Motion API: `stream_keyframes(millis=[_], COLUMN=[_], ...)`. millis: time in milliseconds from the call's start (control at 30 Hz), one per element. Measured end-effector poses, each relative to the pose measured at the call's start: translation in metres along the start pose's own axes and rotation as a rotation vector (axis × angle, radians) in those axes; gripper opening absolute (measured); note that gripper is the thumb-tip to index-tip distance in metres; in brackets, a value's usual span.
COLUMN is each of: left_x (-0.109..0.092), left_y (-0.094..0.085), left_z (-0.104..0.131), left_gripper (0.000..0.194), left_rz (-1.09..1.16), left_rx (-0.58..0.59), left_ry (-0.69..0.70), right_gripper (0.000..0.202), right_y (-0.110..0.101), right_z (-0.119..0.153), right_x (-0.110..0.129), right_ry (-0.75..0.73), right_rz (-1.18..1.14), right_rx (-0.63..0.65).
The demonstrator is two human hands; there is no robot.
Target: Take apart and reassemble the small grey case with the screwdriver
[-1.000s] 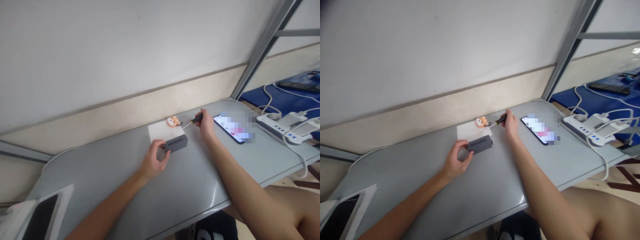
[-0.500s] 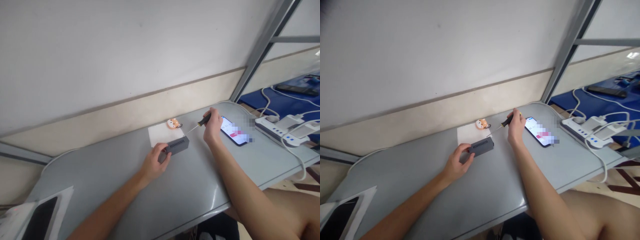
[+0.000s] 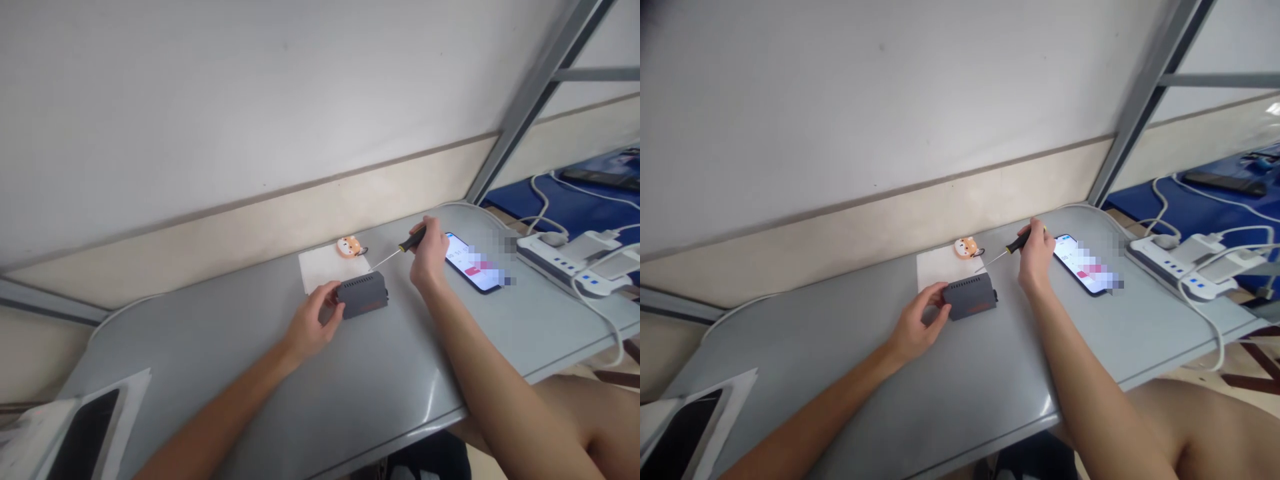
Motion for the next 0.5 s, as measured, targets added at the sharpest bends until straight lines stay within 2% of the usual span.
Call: stream_keyframes(millis=[100,200,367,500], left_x=[0.003,0.006,0.001,-0.011], left_y=[0.004,0.008,0.007,0.003], left_z=[-0.002,-0.003,-0.003,-0.002], left_gripper=[0.034,0.023,0.021,0.027], left_rz=[-0.006,0.002,-0.043,-0.128], left_rx=[0.046,0.097,0.107,0.107], left_ry=[-0.022,-0.043,-0.007,0.079], right_gripper=[0.038,0.039,0.039,0.034], right_y=[0.002,-0.007,-0.049,-0.079], right_z=[0.010,0.030,0.077,0.095], right_x=[0.018,0.036,0.051,0.048], right_ry=[-0.109,-0.226,-0.475,-0.594], right_rz=[0.043,0.087,0.295,0.441], right_rx=[0.017,0.018,0.049,0.023])
Point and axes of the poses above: each hand's wrist, its own z-axis away from the middle knuckle, its own y-axis out of the palm, x = y × z, the point moved 6 cm from there along -z, towards the middle knuckle, and after that the axes turned 10 degrees about -z, right-handed, at the moved point
